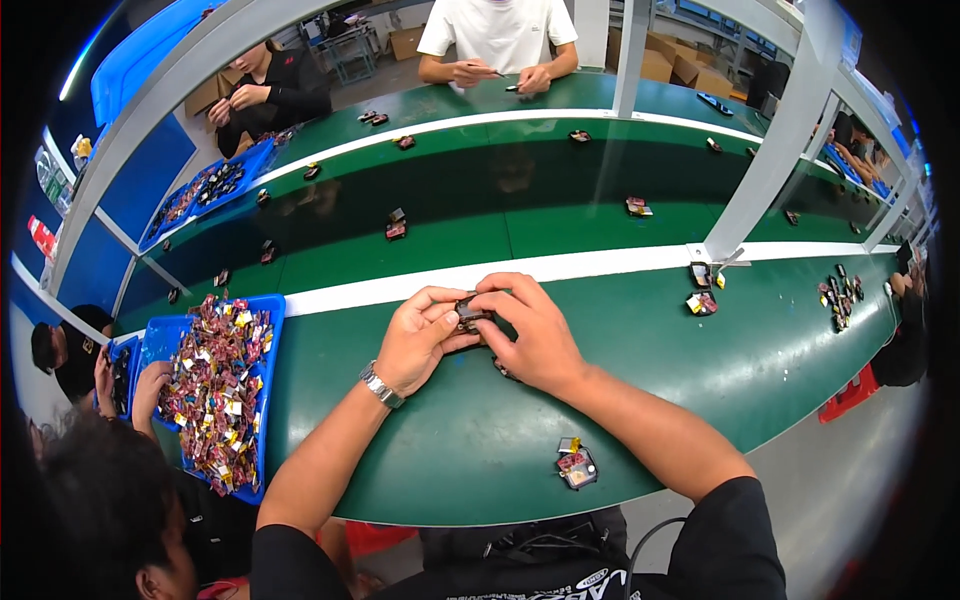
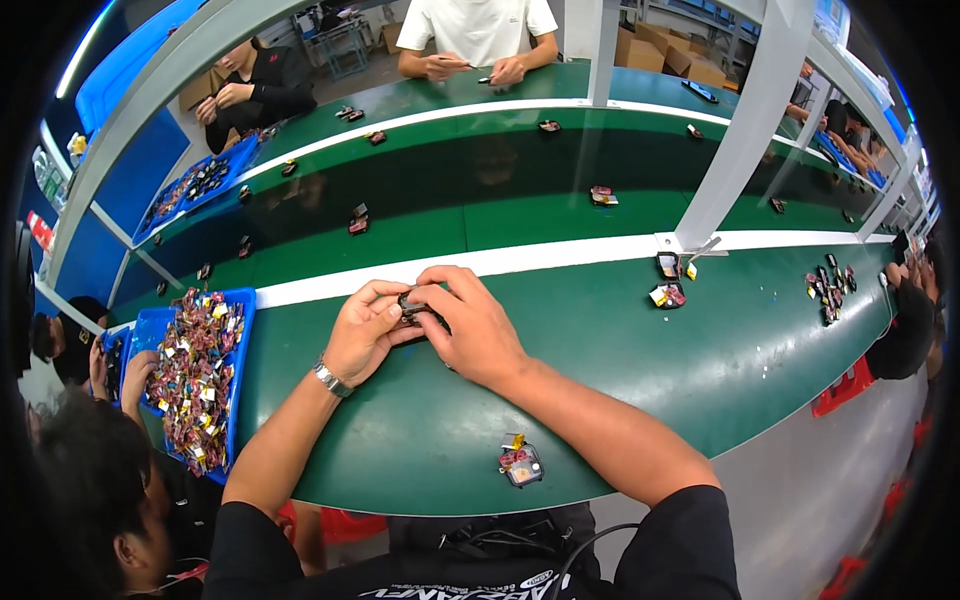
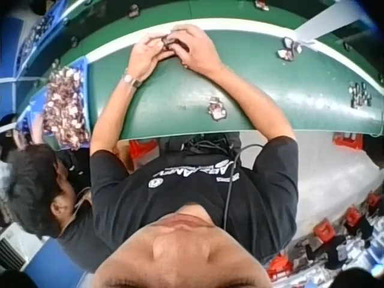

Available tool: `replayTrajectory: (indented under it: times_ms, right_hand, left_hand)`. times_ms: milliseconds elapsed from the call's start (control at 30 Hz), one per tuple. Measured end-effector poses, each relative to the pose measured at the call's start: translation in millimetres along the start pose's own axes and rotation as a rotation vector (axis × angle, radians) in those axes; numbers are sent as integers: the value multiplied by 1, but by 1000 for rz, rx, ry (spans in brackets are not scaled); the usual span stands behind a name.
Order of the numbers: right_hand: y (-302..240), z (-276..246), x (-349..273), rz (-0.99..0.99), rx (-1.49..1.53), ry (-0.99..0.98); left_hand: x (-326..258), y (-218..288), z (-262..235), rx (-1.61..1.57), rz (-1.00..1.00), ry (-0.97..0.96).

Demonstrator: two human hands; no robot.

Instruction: Assembling small electronic components on a factory assembly line.

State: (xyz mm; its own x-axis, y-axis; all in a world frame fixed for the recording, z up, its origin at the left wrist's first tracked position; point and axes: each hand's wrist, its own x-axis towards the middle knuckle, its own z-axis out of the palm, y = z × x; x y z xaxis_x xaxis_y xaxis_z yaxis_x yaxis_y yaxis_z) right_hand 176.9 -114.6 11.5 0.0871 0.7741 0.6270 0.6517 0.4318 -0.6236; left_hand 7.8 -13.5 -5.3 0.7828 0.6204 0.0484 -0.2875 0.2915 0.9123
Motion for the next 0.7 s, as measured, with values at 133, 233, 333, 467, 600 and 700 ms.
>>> replayTrajectory:
  times_ms: [133,233,333,467,600,700]
  right_hand:
    - [7,1,1,-138,-70,39]
    - [4,3,1,-117,-87,7]
    - [-4,3,2,-118,-140,7]
    - [-2,8,0,-154,-249,37]
    - [-5,6,0,-193,-329,53]
    - [-7,6,2,-212,-355,72]
  left_hand:
    - [1,1,1,12,-32,11]
    - [-1,4,3,31,-48,26]
    - [-1,5,5,28,-46,26]
    - [-2,5,7,44,-73,38]
    - [-2,3,4,37,-73,24]
    - [-2,3,6,48,-78,26]
